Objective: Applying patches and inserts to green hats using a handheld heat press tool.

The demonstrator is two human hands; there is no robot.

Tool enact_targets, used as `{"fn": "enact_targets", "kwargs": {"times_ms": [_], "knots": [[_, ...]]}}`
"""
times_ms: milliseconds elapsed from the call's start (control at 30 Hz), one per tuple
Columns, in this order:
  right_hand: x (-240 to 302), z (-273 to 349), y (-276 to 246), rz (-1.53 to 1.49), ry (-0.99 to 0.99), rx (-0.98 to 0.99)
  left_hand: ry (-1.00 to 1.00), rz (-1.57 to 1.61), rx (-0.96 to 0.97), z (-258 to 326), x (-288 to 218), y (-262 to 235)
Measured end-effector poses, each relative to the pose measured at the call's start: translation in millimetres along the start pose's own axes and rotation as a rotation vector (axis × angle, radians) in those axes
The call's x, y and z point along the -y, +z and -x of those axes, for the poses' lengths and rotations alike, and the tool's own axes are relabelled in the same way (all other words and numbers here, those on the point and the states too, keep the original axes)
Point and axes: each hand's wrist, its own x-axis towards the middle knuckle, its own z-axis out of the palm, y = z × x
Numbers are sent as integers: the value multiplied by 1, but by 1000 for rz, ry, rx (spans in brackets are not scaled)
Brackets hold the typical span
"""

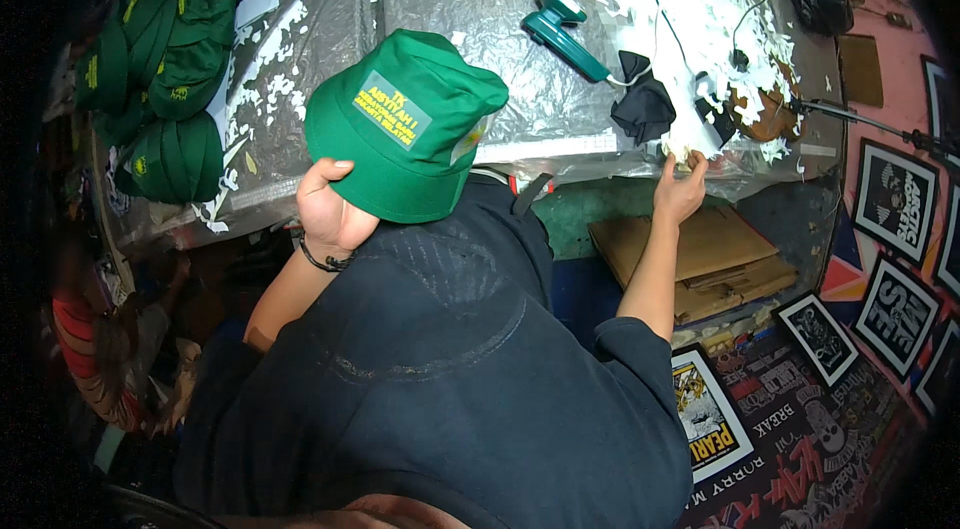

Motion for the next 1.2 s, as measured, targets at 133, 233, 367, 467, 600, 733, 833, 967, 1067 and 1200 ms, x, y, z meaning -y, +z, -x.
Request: {"fn": "enact_targets", "kwargs": {"times_ms": [133, 233, 367, 467, 600, 733, 833, 967, 1067, 1200], "knots": [[-10, -1, 4, -8, 16, -134, 13, -22, -10, -1, 3, 4], [-30, -10, 15, -187, 209, -237, 13, -55, -13, -1, 3, 6], [-62, -30, 26, -568, 595, -20, 14, -75, -28, 0, 1, 7], [-59, -40, 32, -674, 812, 241, 21, -72, -32, 1, 0, 4], [-77, -33, 49, -396, 760, 158, -8, -64, -35, -3, -5, 6], [-66, -31, 51, -142, 678, -9, -12, -62, -37, -4, -13, 10], [-37, -31, 41, 87, 672, -66, -15, -59, -18, -6, -18, 12], [-47, -31, 40, 76, 756, -121, -72, -9, 29, -14, -26, 12], [14, -30, 22, -142, 656, -348, -64, 1, 8, -15, -30, 14], [183, 7, -48, -761, 61, 2, -48, -31, 11, -14, -37, 26]]}}
